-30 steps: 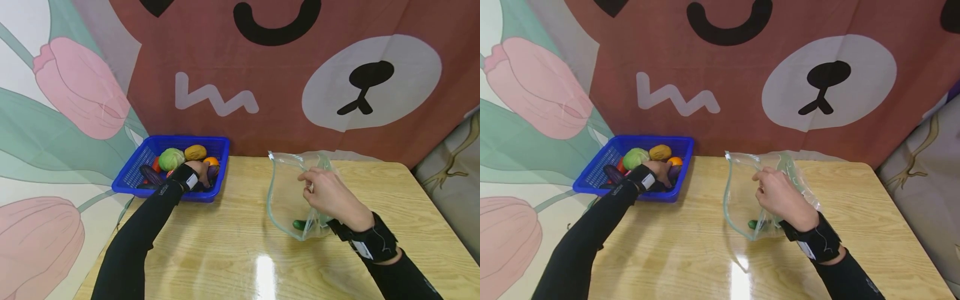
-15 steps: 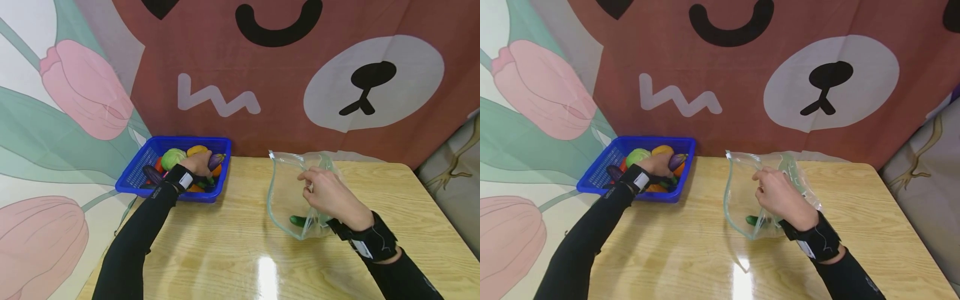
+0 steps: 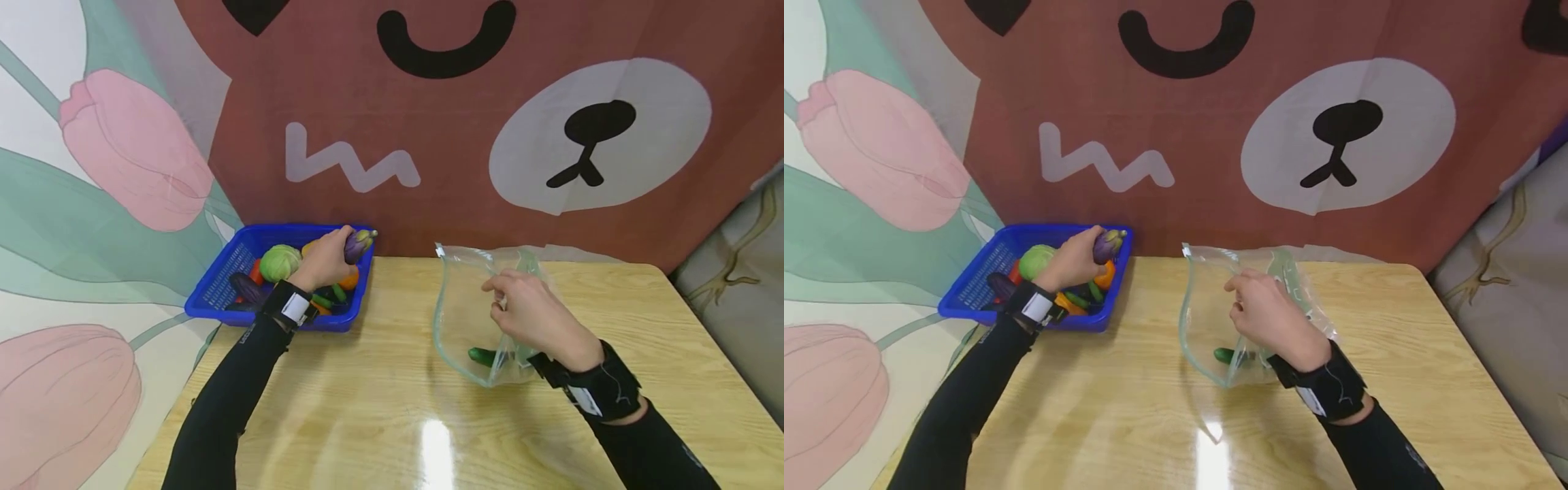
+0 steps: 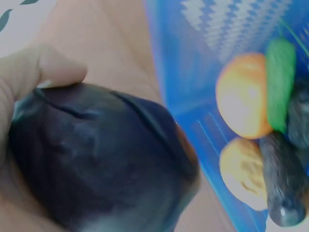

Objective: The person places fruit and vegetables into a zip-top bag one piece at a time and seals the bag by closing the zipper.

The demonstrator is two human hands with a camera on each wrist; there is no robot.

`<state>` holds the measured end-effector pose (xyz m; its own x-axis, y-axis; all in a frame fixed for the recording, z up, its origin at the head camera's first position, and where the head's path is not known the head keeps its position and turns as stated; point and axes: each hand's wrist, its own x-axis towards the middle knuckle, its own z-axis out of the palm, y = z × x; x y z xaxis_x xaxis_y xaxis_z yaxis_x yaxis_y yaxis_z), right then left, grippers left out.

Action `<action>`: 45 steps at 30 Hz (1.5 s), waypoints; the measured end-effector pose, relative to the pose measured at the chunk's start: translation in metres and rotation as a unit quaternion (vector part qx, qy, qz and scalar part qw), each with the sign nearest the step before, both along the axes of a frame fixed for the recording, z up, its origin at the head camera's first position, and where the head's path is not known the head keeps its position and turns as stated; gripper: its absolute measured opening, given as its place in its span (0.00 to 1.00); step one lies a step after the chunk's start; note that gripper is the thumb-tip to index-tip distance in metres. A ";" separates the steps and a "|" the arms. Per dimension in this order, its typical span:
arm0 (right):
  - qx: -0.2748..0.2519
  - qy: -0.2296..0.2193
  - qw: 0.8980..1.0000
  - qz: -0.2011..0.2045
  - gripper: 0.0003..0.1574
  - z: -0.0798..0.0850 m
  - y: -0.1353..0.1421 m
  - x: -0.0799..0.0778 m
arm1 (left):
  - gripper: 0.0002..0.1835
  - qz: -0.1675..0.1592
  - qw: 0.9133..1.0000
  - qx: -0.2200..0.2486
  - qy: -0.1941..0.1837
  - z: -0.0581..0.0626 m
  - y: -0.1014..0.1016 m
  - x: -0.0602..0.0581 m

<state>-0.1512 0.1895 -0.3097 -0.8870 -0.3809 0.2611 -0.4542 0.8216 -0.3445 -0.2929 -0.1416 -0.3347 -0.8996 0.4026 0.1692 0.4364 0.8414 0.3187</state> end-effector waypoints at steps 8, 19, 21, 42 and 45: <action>-0.007 0.005 1.000 0.000 0.16 -0.001 -0.007 -0.001 | 0.33 -0.016 0.990 0.108 0.085 0.000 0.018 0.034; 0.006 0.023 1.000 -0.009 0.15 0.001 0.002 0.000 | 0.30 -0.141 0.960 0.204 0.129 0.016 0.066 0.083; 0.008 0.024 1.000 -0.010 0.15 0.002 0.002 -0.001 | 0.30 -0.168 0.951 0.224 0.129 0.016 0.075 0.091; 0.007 0.020 1.000 -0.009 0.16 -0.001 -0.006 0.000 | 0.23 -0.365 0.850 0.379 0.025 0.000 0.132 0.119; 0.009 0.027 1.000 -0.008 0.15 0.000 -0.005 0.001 | 0.24 -0.365 0.858 0.361 0.031 0.000 0.137 0.118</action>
